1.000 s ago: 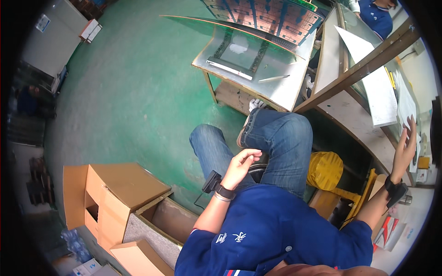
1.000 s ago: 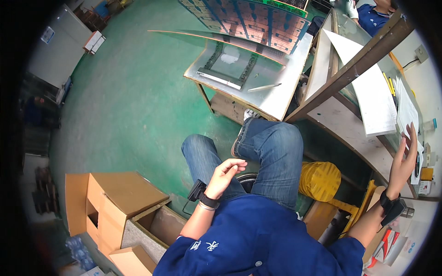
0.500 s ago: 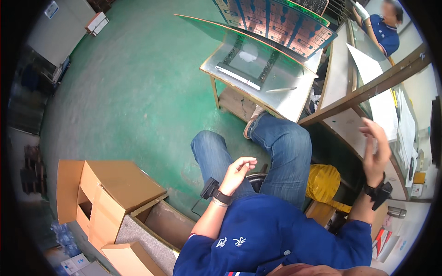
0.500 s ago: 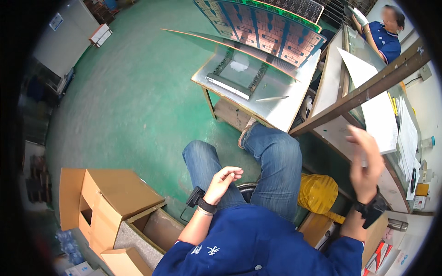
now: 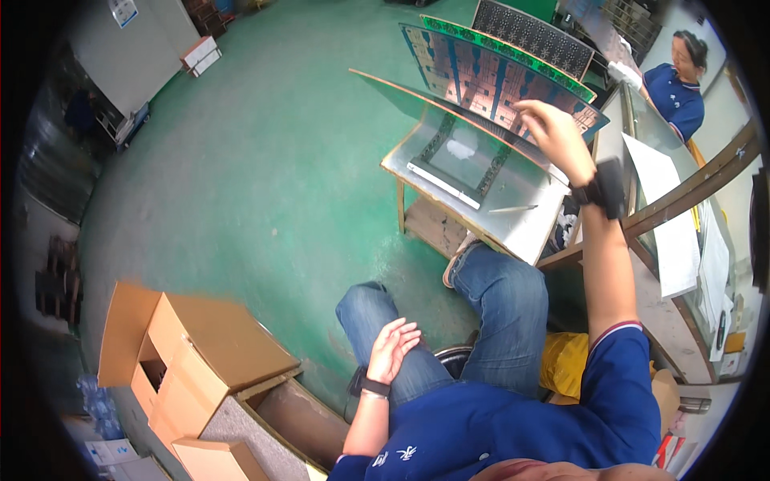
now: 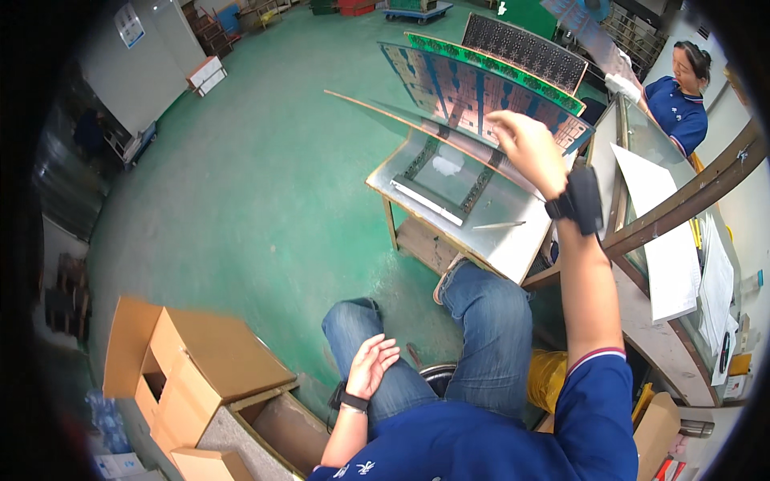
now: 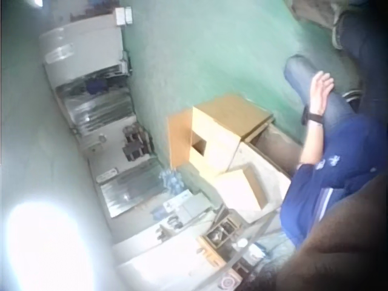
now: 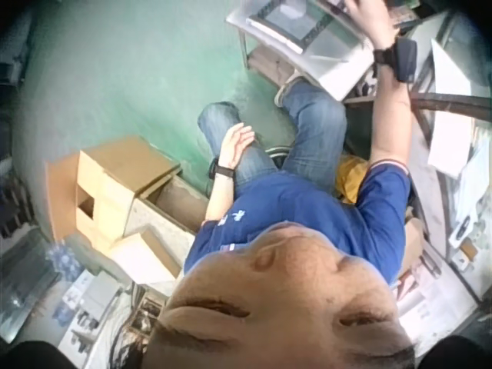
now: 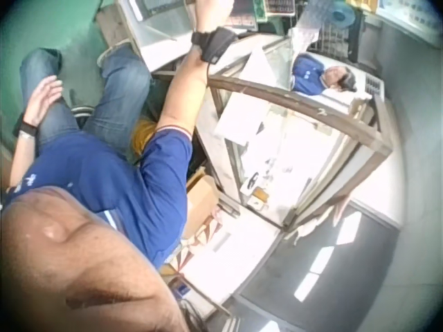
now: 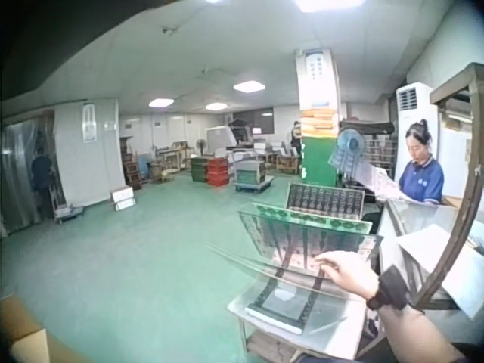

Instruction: The recorder inspects a large green printed circuit board (PCB), reviews related paperwork, and consults with colleagues on a fabrication floor.

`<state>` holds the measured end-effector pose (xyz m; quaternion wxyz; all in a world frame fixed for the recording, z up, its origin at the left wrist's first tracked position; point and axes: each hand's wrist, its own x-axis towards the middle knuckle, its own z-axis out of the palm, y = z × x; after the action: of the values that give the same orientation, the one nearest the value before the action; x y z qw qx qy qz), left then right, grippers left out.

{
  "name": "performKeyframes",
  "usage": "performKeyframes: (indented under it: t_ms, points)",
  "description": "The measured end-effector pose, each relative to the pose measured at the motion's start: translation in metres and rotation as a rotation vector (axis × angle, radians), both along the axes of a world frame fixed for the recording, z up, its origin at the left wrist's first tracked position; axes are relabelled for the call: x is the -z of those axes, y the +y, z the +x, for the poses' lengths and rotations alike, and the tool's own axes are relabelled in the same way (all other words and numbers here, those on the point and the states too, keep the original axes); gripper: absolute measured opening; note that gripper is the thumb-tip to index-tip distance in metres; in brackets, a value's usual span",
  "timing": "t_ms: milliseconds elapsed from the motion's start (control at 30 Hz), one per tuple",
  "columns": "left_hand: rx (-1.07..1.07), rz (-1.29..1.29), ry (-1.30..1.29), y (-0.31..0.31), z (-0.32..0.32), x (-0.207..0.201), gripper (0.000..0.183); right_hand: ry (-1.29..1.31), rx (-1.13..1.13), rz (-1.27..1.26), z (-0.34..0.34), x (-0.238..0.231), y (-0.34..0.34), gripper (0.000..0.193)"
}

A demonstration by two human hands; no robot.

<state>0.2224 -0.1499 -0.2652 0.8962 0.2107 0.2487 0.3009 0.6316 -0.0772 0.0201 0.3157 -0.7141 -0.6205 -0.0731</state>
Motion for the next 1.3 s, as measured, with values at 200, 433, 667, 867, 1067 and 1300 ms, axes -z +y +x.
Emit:
performKeyframes:
  t_ms: [200, 433, 667, 867, 1067, 1300]
  points:
    - [-0.033, -0.042, -0.005, -0.005, -0.021, 0.001, 0.038, -0.226, -0.009, -0.539, 0.053, 0.032, 0.045, 0.016]
    - [-0.015, -0.109, -0.034, 0.006, -0.018, 0.0, 0.043, -0.324, -0.016, -0.707, 0.048, 0.016, 0.058, 0.019]
    - [0.067, -0.109, -0.009, 0.014, -0.003, -0.001, 0.044, -0.552, 0.205, -0.483, 0.055, 0.016, 0.068, 0.017]
    - [0.084, -0.105, 0.0, 0.013, 0.0, -0.004, 0.046, -0.35, 0.254, -0.462, 0.07, 0.03, 0.07, 0.023]
    - [0.088, -0.11, 0.006, 0.014, -0.003, -0.004, 0.047, -0.124, 0.186, -0.35, 0.077, 0.042, 0.071, 0.02]
    - [0.091, -0.132, 0.005, 0.017, 0.002, -0.006, 0.046, -0.203, 0.211, -0.37, 0.083, 0.031, 0.079, 0.019]
